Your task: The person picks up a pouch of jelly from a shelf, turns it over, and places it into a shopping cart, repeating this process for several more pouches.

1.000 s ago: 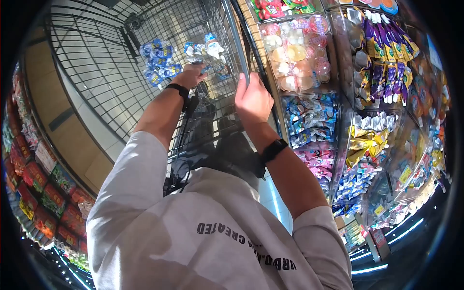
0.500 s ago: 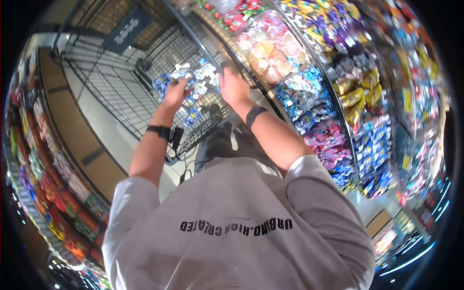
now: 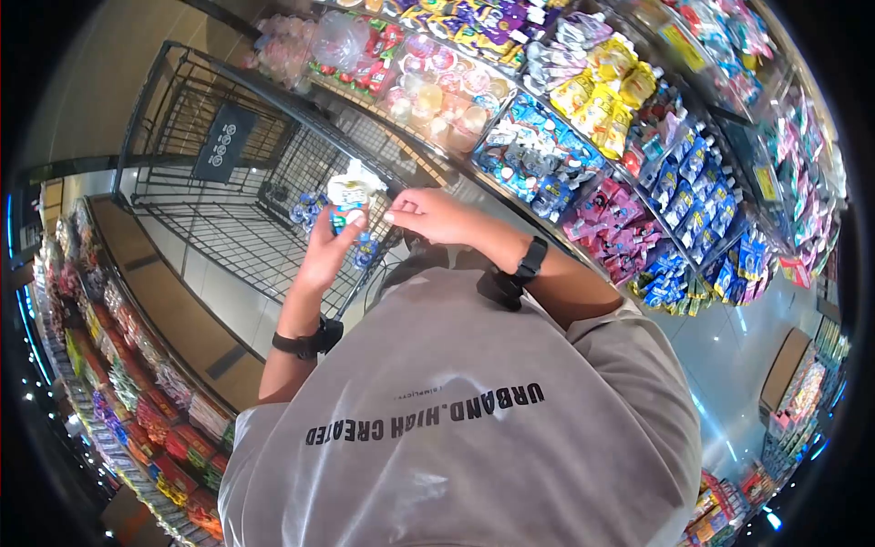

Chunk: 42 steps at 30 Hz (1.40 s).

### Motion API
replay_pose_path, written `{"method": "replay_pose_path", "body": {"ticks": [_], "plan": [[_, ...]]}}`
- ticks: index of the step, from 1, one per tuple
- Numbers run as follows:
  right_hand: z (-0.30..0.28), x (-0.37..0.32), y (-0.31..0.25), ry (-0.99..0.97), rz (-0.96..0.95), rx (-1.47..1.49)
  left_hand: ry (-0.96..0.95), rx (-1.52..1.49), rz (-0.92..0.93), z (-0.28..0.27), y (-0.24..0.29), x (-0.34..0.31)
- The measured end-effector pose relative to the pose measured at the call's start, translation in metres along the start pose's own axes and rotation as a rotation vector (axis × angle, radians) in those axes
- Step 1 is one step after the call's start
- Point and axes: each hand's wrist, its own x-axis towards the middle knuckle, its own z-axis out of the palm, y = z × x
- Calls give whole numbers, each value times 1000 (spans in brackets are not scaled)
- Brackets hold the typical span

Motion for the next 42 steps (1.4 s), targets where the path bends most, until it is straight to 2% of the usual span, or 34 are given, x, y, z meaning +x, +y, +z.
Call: {"method": "replay_pose_path", "body": {"ticks": [2,4,7,10,11,14,16,18,19,24,29,31,34,42], "plan": [[-13,-11,16,-23,-12,-15,-116,33,-19,26,19,1],[-22,-27,19,-27,-41,299,-202,183,42,50,32,6],[-35,-51,31,-24,-94,438,-286,296,150,82,35,15],[-44,-66,49,12,-120,495,-353,402,130,102,47,21],[-43,-73,54,29,-126,566,-377,271,58,111,51,17],[-46,-91,64,54,-125,671,-484,176,32,129,52,18],[-47,-98,71,55,-139,740,-492,212,99,139,51,19],[-51,-103,74,75,-133,781,-496,236,-144,146,54,20],[-53,-105,77,80,-130,765,-496,221,-100,149,50,21],[-63,-111,86,122,-93,768,-506,193,-123,161,55,22],[-65,-110,97,55,-114,753,-544,167,-149,160,56,23],[-64,-108,98,40,-103,745,-569,252,-68,156,44,30],[-62,-107,94,14,-66,738,-516,233,-140,154,41,29],[-64,-97,96,19,-51,712,-463,247,-107,152,39,30]]}}
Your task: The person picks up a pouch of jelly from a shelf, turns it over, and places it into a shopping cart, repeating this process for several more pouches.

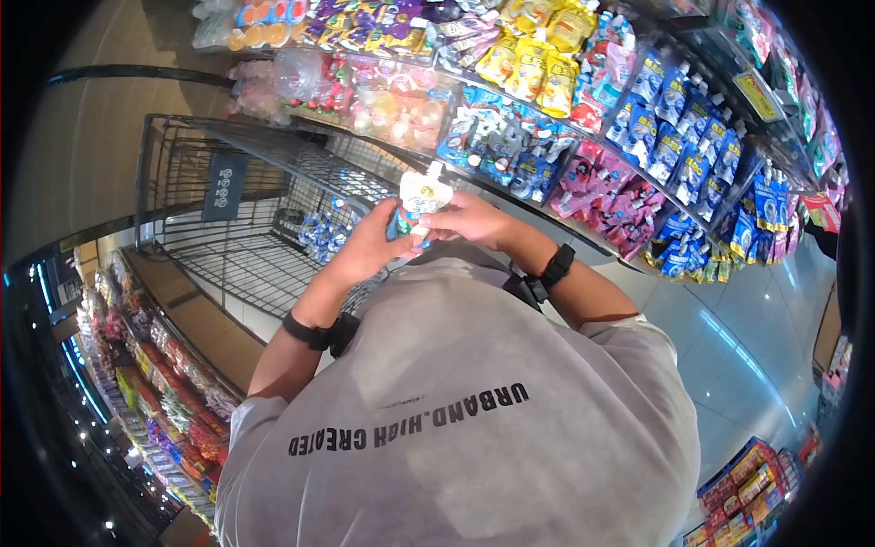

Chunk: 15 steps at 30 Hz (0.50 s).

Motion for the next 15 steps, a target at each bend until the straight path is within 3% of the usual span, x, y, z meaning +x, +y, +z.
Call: {"method": "replay_pose_path", "body": {"ticks": [1,2,3,4,5,6,8,12,15], "plan": [[7,-2,-2,-127,-47,176,-41,-18,7,2,0,1],[3,-12,-9,-211,-106,328,9,284,118,-6,-13,0],[-12,-2,17,-146,-125,148,-30,240,70,-2,-3,1],[-13,-2,20,-108,-106,193,-55,151,144,0,-11,5],[-13,-10,7,-122,-75,44,-76,108,93,5,5,-3],[-9,-2,17,-131,-88,149,-101,-88,-44,11,19,-9],[-7,-5,7,-133,-1,71,-151,-62,-75,8,28,-11],[-4,-6,2,-168,-116,5,-190,53,-18,0,15,-6],[-7,-15,-9,-90,-111,-29,-190,245,-186,4,25,-3]]}}
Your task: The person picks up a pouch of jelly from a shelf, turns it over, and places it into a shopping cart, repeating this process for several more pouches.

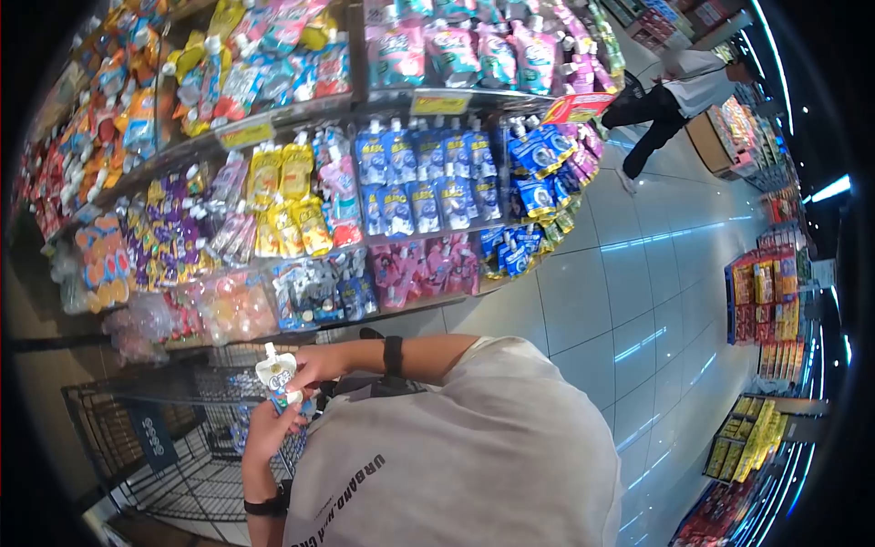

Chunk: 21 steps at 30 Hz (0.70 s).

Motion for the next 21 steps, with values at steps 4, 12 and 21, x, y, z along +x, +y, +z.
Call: {"method": "replay_pose_path", "body": {"ticks": [4,12,21], "plan": [[0,-13,-11,60,44,-10,53,90,109,-1,-3,8],[6,-20,-19,-33,77,-95,77,-2,187,7,-1,17],[2,-11,-13,-169,-110,-277,43,84,224,1,18,-3]]}}
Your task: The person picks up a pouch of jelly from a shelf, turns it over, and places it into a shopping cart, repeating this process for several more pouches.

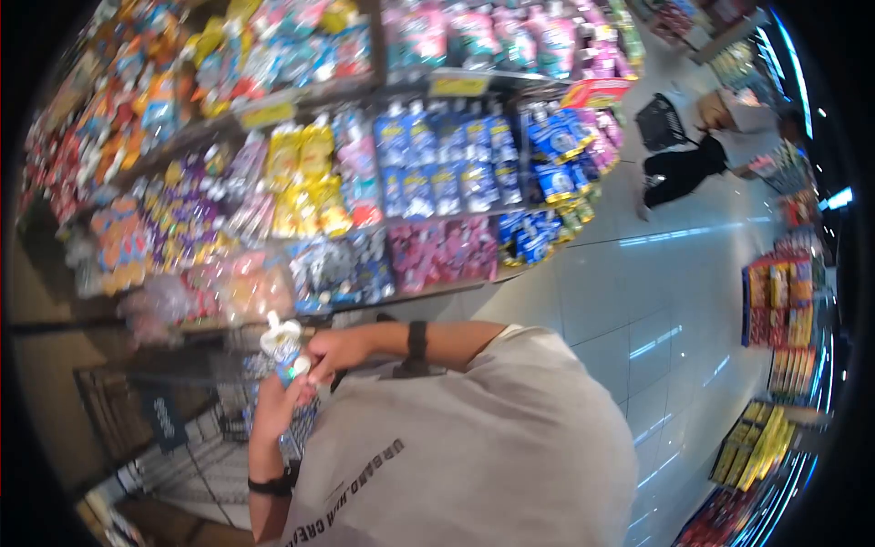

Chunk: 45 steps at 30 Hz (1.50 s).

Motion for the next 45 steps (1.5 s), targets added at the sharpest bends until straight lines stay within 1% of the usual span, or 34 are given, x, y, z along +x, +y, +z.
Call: {"method": "replay_pose_path", "body": {"ticks": [1,2,3,4,6,7,9,10,11,13,14,16,18,20,22,23,24,25,26,28,30,31,32,35,37,41,44,45], "plan": [[4,-6,-17,-11,-53,109,41,47,86,1,-6,0],[6,-4,-12,-22,-29,158,95,94,162,3,-13,1],[4,3,2,-64,-14,175,98,166,167,0,-16,2],[8,0,-12,-57,-28,254,92,237,164,-3,-18,0],[8,6,1,-28,42,229,55,-11,-80,1,-13,-3],[10,8,12,-4,51,282,51,-4,-99,1,-12,-2],[10,10,20,-25,73,172,62,-9,-134,2,-20,-4],[10,10,21,-25,87,88,74,-9,-114,3,-27,-3],[13,11,29,-44,90,94,80,-7,-92,4,-31,-3],[20,9,39,259,-60,185,85,13,-105,2,-23,-2],[20,7,43,252,-54,191,78,41,-112,1,-22,-3],[14,5,25,312,59,257,85,48,-112,2,-23,-3],[13,5,27,314,60,239,77,68,-129,5,-23,-5],[9,5,29,318,155,269,67,65,-163,4,-32,-6],[3,5,52,333,140,290,113,26,-117,3,-49,-8],[-2,2,59,401,159,297,164,-56,-121,2,-48,-13],[-8,-2,65,469,179,303,172,-60,-127,1,-55,-17],[-16,-4,70,540,217,310,230,-111,-106,-5,-67,-22],[-30,-4,91,585,248,277,287,-161,-85,-10,-77,-29],[-53,-2,120,714,347,307,308,-200,-111,-18,-81,-44],[-73,4,136,850,429,214,351,-137,-229,-26,-83,-61],[-85,9,141,840,441,211,367,-168,-249,-28,-93,-68],[-96,11,146,867,486,203,373,-171,-254,-29,-100,-75],[-121,28,171,921,531,163,441,-219,-335,-27,-110,-86],[-133,39,188,1039,560,100,456,-255,-363,-24,-117,-89],[-150,45,194,978,599,37,483,-292,-407,-20,-125,-96],[-157,47,192,957,694,-203,528,-349,-395,-20,-148,-103],[-155,45,182,925,739,-487,548,-381,-393,-20,-153,-105]]}}
